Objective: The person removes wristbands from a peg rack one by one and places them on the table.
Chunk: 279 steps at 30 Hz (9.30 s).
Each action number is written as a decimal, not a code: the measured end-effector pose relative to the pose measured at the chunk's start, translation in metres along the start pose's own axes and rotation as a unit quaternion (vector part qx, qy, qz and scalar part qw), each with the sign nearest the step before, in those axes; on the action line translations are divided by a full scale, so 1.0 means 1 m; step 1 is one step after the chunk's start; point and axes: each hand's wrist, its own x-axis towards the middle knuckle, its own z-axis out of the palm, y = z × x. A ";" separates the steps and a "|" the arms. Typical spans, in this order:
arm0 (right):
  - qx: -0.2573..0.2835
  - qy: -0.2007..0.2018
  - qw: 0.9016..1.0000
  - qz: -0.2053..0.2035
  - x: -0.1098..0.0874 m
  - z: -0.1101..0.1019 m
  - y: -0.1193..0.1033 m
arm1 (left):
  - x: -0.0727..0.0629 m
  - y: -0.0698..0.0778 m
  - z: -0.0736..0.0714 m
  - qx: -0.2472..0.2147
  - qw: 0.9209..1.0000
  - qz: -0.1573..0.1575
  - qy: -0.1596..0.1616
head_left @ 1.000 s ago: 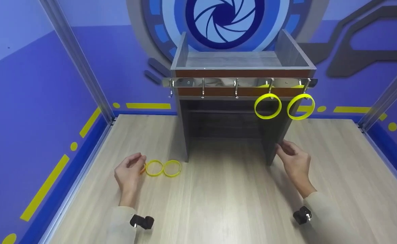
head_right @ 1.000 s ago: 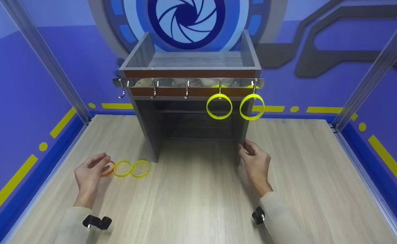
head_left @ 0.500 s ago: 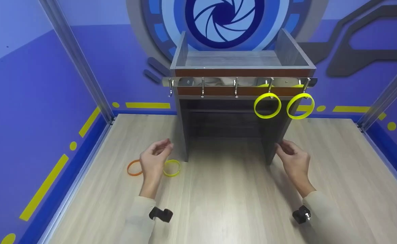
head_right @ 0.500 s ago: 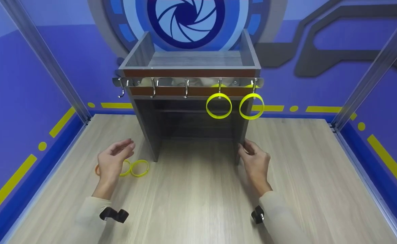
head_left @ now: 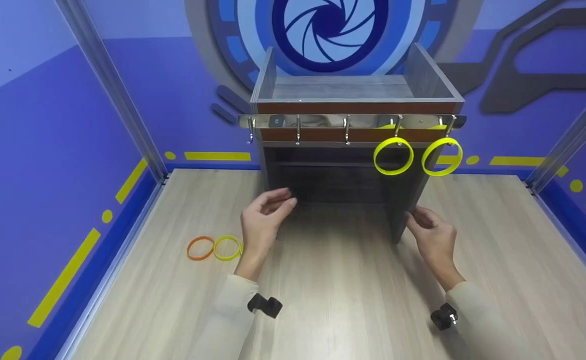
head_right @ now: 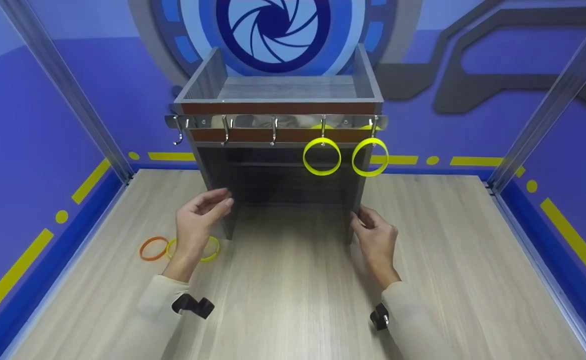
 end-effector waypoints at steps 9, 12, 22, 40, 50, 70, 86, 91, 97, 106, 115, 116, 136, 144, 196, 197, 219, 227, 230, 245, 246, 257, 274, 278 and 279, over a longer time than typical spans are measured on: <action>0.008 0.004 1.000 -0.001 0.000 0.001 0.001 | 0.007 0.015 0.036 -0.047 0.997 0.047 -0.046; 0.011 0.004 1.000 -0.002 0.000 0.001 0.001 | 0.008 0.020 0.043 -0.049 0.996 0.052 -0.052; 0.008 0.001 1.000 0.000 -0.001 0.001 0.000 | 0.013 0.030 0.065 -0.060 0.994 0.060 -0.067; -0.004 0.000 1.000 0.007 -0.002 0.000 0.000 | 0.019 0.046 0.101 -0.075 0.989 0.081 -0.100; -0.011 0.000 1.000 0.004 -0.002 0.000 0.000 | 0.020 0.052 0.117 -0.073 0.988 0.079 -0.113; -0.008 -0.007 1.000 0.015 -0.003 0.000 -0.001 | 0.022 0.055 0.135 -0.058 0.991 0.075 -0.097; -0.016 0.002 1.000 0.006 -0.003 0.002 -0.001 | 0.022 0.062 0.140 -0.044 0.992 0.081 -0.087; -0.013 0.004 1.000 0.000 -0.002 0.002 -0.001 | 0.023 0.068 0.142 -0.093 0.989 0.073 -0.088; -0.003 0.005 1.000 -0.002 -0.002 0.001 -0.001 | 0.023 0.073 0.144 -0.118 0.986 0.083 -0.086; -0.008 0.001 1.000 0.004 -0.003 0.001 0.000 | 0.017 0.076 0.138 -0.147 0.982 0.093 -0.077; -0.006 -0.005 1.000 0.015 -0.003 0.001 -0.001 | 0.007 0.075 0.124 -0.161 0.980 0.097 -0.067; -0.005 -0.005 1.000 0.016 -0.003 0.001 -0.001 | 0.006 0.075 0.122 -0.161 0.980 0.097 -0.064; -0.001 0.003 1.000 0.012 -0.003 0.001 0.001 | -0.015 0.040 0.062 -0.125 0.991 0.049 -0.008; 0.000 0.004 1.000 0.006 -0.003 0.001 0.002 | -0.021 0.020 0.031 -0.097 0.995 0.009 0.018; -0.002 -0.004 0.999 0.032 -0.003 0.000 -0.002 | -0.070 -0.066 -0.132 0.098 0.967 -0.235 0.025; -0.002 -0.004 1.000 0.031 -0.003 0.000 -0.002 | -0.070 -0.067 -0.133 0.107 0.965 -0.236 0.024; 0.005 0.002 1.000 0.030 -0.002 0.001 -0.003 | -0.076 -0.078 -0.143 0.246 0.948 -0.199 -0.019; 0.002 -0.003 1.000 0.023 -0.003 0.000 0.000 | -0.077 -0.077 -0.143 0.247 0.948 -0.200 -0.026; 0.000 0.000 1.000 0.021 -0.003 0.001 -0.001 | -0.076 -0.074 -0.140 0.252 0.948 -0.195 -0.013; 0.026 0.009 1.000 0.010 -0.003 0.003 0.000 | -0.048 -0.039 -0.079 0.158 0.981 -0.115 -0.015; 0.027 0.009 1.000 0.010 -0.003 0.003 0.000 | -0.046 -0.037 -0.073 0.148 0.983 -0.110 -0.019; 0.018 -0.011 1.000 0.016 -0.004 0.000 0.000 | -0.024 -0.012 -0.007 0.050 0.996 -0.046 -0.053; 0.009 -0.002 1.000 0.017 -0.004 0.001 -0.003 | -0.001 0.018 0.078 -0.040 0.992 0.021 -0.115; 0.014 0.003 1.000 0.012 -0.004 0.001 -0.001 | 0.002 0.023 0.093 -0.061 0.990 0.030 -0.122; 0.017 0.004 1.000 0.011 -0.004 0.001 -0.001 | 0.003 0.024 0.097 -0.065 0.990 0.031 -0.123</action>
